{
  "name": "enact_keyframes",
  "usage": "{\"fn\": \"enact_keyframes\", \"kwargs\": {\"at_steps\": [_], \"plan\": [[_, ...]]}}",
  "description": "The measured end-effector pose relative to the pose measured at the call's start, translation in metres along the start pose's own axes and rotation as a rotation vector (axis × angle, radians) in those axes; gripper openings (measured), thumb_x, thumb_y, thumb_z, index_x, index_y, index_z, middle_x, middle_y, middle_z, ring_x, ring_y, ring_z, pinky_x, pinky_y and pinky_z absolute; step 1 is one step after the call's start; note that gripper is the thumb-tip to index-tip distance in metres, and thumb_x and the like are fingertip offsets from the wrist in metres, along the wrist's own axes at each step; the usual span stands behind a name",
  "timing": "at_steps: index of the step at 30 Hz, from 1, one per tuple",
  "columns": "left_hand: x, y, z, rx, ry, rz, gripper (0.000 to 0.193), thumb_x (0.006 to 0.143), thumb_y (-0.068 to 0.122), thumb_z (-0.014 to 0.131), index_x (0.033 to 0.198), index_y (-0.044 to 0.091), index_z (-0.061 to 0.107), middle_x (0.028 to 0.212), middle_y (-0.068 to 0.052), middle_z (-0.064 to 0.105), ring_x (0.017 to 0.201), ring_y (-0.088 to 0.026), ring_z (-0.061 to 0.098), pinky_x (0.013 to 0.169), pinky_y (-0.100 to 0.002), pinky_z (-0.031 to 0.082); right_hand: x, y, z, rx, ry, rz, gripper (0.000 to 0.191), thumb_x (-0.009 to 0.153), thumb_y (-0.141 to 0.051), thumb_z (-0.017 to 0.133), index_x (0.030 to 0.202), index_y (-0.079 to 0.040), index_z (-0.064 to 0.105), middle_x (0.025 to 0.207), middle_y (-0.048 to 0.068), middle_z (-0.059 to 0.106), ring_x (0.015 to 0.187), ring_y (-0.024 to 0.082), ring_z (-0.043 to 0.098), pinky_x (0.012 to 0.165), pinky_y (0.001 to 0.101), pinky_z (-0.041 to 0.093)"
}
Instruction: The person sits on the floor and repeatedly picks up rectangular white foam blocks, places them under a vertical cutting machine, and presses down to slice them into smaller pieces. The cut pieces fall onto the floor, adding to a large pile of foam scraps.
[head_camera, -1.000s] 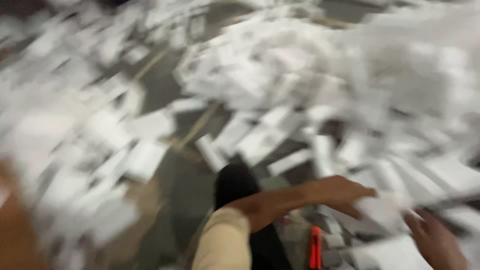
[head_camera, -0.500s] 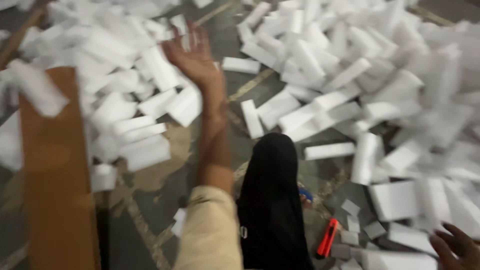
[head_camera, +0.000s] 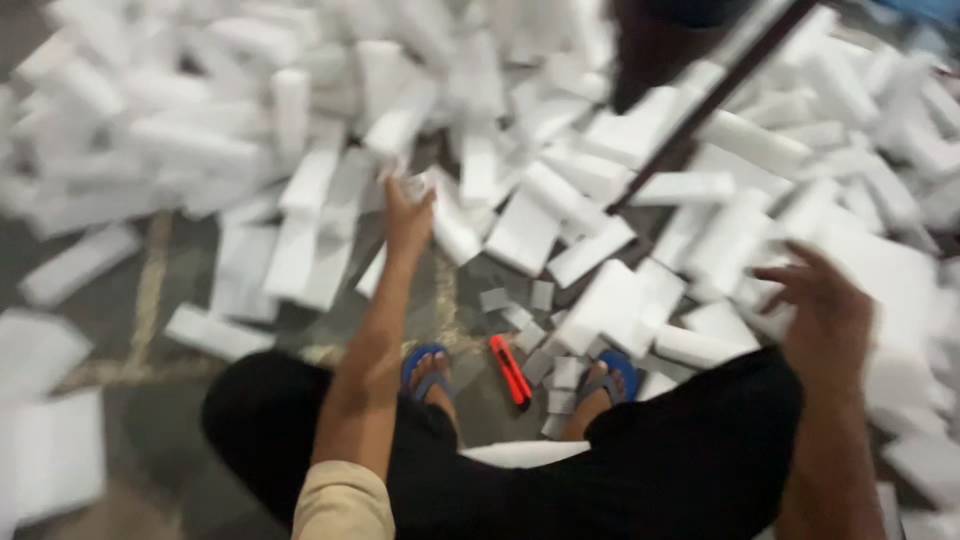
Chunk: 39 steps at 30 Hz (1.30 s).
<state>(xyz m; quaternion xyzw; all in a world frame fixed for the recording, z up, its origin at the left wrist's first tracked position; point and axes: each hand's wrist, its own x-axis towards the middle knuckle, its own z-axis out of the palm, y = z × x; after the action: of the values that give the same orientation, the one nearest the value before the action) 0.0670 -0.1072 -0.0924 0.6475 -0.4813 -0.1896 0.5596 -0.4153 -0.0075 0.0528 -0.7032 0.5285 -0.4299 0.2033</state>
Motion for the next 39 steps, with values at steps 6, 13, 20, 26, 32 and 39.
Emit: {"fn": "enact_keyframes", "kwargs": {"at_steps": [6,13,20,26,32,39], "plan": [[-0.114,-0.052,0.125,0.436,-0.583,0.008,0.077,0.083,0.037,0.078,0.142,-0.003,0.049,0.143,-0.028,0.056,0.133,-0.043,0.053,0.114,-0.047,0.041,-0.183,0.147,-0.109,-0.323,0.639,0.325,0.037,0.11,-0.007,0.044,0.145,-0.002,0.056,0.098,0.015,0.068,0.086,0.026,0.068,0.076,0.0345,0.054],[-0.083,-0.047,0.185,0.424,-0.536,0.159,0.083,0.084,0.028,0.078,0.15,-0.008,0.044,0.141,-0.033,0.056,0.131,-0.049,0.054,0.113,-0.051,0.043,-0.382,0.198,-0.044,-0.323,0.434,1.132,0.065,0.087,-0.008,0.061,0.15,-0.011,0.049,0.131,0.017,0.067,0.121,0.032,0.066,0.102,0.0423,0.051],[-0.052,-0.064,0.256,0.64,-0.622,-0.048,0.108,0.073,0.039,0.089,0.152,-0.011,0.037,0.142,-0.037,0.054,0.13,-0.052,0.053,0.108,-0.052,0.044,-0.317,0.246,-0.037,-0.681,0.264,0.878,0.064,0.084,-0.017,0.074,0.143,-0.012,0.051,0.143,0.017,0.057,0.135,0.037,0.051,0.113,0.0471,0.042],[-0.042,-0.072,0.282,0.811,-0.679,-0.281,0.129,0.058,0.049,0.094,0.155,-0.01,0.033,0.132,-0.035,0.061,0.121,-0.05,0.06,0.101,-0.053,0.049,-0.214,0.336,-0.074,-0.899,-0.2,1.049,0.094,0.077,-0.024,0.08,0.157,-0.025,0.031,0.165,0.006,0.023,0.152,0.03,0.022,0.117,0.069,0.018],[-0.06,-0.06,0.273,0.67,-0.684,-0.323,0.11,0.064,0.058,0.091,0.137,-0.015,0.053,0.129,-0.033,0.069,0.119,-0.045,0.069,0.105,-0.048,0.055,-0.172,0.352,-0.074,-0.874,-0.228,1.076,0.093,0.075,-0.025,0.081,0.156,-0.027,0.036,0.164,0.007,0.031,0.149,0.036,0.028,0.117,0.0653,0.022],[-0.075,-0.041,0.207,1.031,-0.862,-0.237,0.093,0.079,0.054,0.079,0.146,-0.002,0.044,0.13,-0.028,0.065,0.12,-0.046,0.064,0.099,-0.052,0.051,-0.175,0.272,-0.091,-0.593,0.11,0.982,0.078,0.086,-0.04,0.075,0.149,-0.005,0.045,0.13,0.021,0.065,0.12,0.039,0.063,0.107,0.0537,0.047]]}}
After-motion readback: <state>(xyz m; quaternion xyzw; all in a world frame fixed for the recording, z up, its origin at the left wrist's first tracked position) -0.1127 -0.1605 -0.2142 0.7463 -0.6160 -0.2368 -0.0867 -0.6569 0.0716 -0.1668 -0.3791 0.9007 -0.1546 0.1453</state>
